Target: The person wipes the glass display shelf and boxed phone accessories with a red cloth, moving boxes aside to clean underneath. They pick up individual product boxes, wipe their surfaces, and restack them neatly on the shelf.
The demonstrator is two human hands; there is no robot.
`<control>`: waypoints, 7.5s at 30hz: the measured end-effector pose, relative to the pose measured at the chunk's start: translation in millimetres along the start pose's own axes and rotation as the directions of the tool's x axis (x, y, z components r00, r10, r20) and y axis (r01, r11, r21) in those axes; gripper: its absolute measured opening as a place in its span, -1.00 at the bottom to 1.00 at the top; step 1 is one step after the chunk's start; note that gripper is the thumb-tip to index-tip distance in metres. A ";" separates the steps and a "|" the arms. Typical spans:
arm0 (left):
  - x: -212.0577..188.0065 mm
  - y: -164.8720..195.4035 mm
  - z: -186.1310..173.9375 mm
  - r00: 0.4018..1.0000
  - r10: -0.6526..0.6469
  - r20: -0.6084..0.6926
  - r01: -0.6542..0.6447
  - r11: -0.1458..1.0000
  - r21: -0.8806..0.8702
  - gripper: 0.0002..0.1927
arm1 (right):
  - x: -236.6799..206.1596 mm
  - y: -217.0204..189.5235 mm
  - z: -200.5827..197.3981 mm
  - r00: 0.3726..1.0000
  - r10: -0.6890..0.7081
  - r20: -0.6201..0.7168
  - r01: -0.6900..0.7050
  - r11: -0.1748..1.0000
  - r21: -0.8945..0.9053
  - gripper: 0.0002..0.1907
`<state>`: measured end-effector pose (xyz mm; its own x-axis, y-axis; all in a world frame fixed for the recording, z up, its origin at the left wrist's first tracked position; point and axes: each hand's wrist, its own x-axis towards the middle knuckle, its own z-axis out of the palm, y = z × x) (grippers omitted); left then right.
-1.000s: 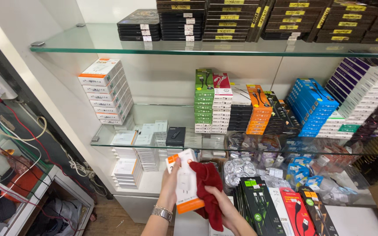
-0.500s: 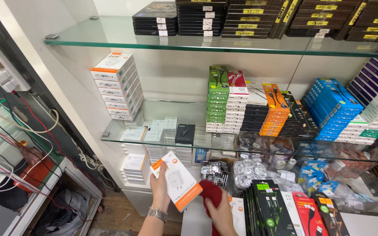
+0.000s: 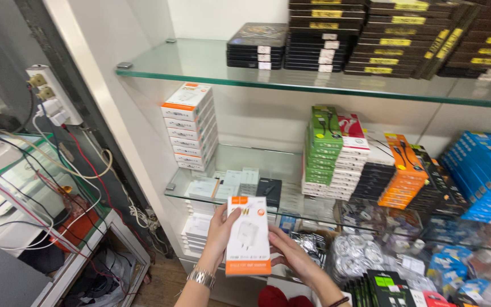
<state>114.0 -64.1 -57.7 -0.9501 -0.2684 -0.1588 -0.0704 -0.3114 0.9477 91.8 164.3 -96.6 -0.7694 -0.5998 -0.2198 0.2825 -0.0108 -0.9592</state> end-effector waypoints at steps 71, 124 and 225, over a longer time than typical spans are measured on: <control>-66.6 -158.0 96.2 0.846 0.517 -0.131 -0.354 0.727 0.589 -0.59 | -82.1 149.0 -35.5 0.954 -0.113 -0.277 -0.181 0.519 -0.836 -0.37; -106.4 -85.1 137.4 0.830 0.495 0.257 -0.555 0.689 0.467 -0.59 | -131.5 -87.4 -47.7 0.649 -0.518 -0.557 0.000 0.733 -0.681 -0.61; 151.1 232.3 -58.1 0.356 0.934 0.027 -0.476 0.156 0.866 -0.25 | 273.2 -264.3 149.5 0.847 -0.527 -0.062 0.527 0.820 0.223 -0.22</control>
<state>-28.3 -230.0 122.4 -0.4120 -0.3616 0.8364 0.1779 0.8683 0.4630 -107.3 -116.3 123.5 -0.8362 -0.4533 0.3087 -0.0459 -0.5032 -0.8630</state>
